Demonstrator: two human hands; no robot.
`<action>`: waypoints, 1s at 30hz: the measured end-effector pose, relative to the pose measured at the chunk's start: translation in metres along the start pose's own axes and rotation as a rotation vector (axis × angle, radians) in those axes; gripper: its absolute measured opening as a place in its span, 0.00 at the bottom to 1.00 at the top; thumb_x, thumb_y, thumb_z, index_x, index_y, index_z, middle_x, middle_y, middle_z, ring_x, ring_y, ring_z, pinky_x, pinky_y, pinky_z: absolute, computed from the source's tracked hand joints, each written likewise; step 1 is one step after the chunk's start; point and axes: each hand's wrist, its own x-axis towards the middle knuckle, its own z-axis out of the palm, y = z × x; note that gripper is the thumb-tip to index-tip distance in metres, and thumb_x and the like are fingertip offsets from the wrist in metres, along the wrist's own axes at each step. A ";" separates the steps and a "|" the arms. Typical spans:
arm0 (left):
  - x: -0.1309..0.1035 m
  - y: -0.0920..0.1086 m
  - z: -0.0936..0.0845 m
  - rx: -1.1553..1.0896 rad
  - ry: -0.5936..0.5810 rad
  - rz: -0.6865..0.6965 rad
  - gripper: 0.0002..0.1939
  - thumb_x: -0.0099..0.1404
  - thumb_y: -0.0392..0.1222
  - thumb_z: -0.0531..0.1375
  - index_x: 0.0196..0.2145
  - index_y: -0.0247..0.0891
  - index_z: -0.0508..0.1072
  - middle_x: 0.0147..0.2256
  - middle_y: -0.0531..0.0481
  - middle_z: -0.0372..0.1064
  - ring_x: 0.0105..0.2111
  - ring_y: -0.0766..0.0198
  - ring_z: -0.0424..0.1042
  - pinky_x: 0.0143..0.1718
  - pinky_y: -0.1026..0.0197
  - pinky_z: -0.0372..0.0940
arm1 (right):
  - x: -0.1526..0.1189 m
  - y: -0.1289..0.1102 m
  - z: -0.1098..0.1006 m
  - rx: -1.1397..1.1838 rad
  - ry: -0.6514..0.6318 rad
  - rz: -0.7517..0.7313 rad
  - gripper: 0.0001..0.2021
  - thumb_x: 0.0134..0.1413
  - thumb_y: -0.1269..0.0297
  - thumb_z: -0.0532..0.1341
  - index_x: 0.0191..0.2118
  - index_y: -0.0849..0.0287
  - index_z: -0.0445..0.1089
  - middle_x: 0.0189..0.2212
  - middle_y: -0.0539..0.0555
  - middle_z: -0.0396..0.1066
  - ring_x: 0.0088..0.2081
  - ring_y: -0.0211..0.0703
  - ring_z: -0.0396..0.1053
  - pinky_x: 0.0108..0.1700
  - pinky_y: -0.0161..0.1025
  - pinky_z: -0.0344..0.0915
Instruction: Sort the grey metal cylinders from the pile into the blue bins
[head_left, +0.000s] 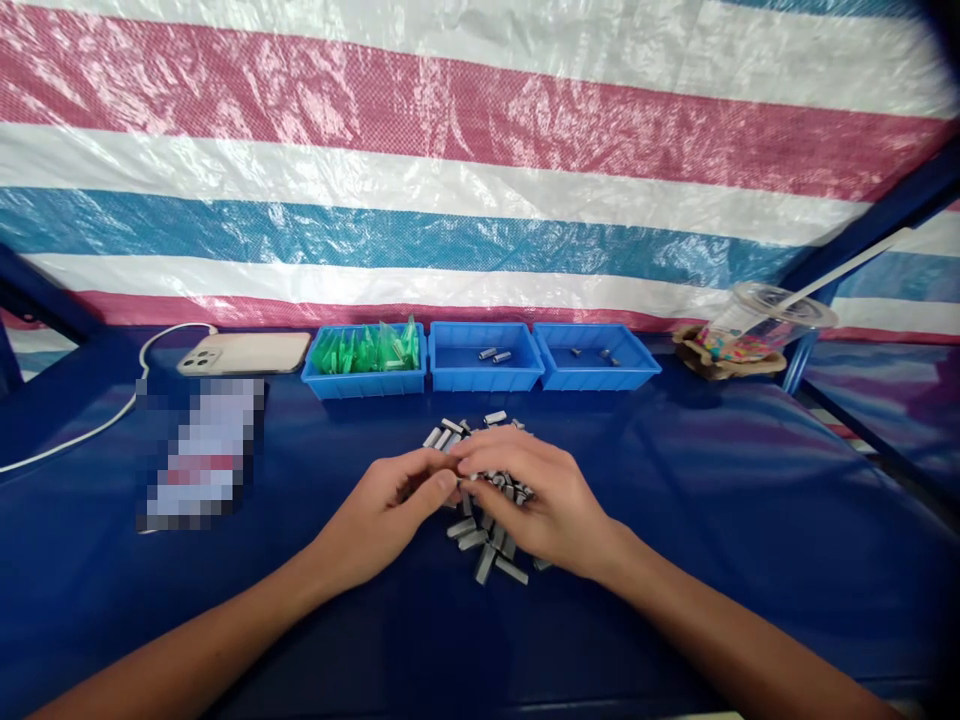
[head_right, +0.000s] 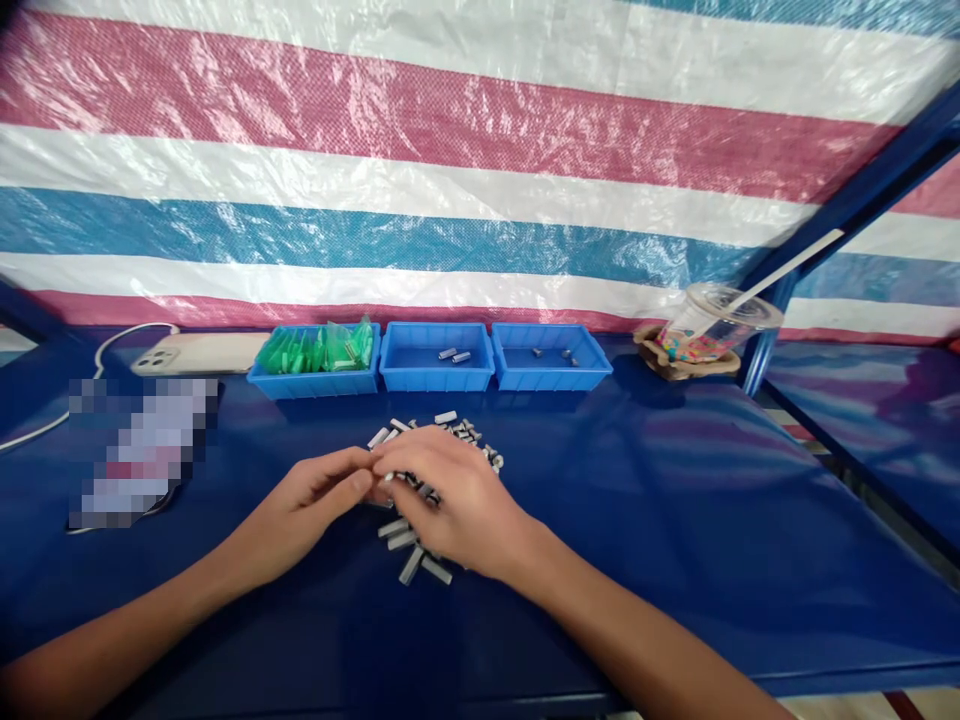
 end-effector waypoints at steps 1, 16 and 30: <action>0.000 0.002 -0.001 -0.091 -0.012 -0.027 0.13 0.67 0.45 0.52 0.39 0.36 0.73 0.32 0.50 0.72 0.33 0.64 0.71 0.36 0.63 0.66 | -0.001 -0.002 0.004 0.021 0.020 -0.017 0.09 0.54 0.75 0.59 0.41 0.56 0.67 0.41 0.56 0.73 0.44 0.42 0.70 0.46 0.41 0.68; -0.001 -0.004 -0.006 0.478 0.291 0.499 0.06 0.62 0.33 0.58 0.37 0.39 0.71 0.33 0.50 0.72 0.35 0.65 0.70 0.37 0.64 0.66 | 0.001 -0.009 0.009 0.149 -0.067 0.505 0.11 0.60 0.64 0.53 0.28 0.59 0.66 0.23 0.48 0.65 0.26 0.35 0.64 0.28 0.33 0.60; 0.002 0.003 -0.006 -0.082 0.015 -0.048 0.14 0.66 0.48 0.54 0.33 0.35 0.72 0.28 0.51 0.70 0.29 0.66 0.70 0.31 0.64 0.66 | -0.006 -0.003 0.013 -0.059 0.046 0.061 0.07 0.57 0.73 0.55 0.40 0.56 0.65 0.32 0.53 0.69 0.35 0.40 0.67 0.37 0.38 0.66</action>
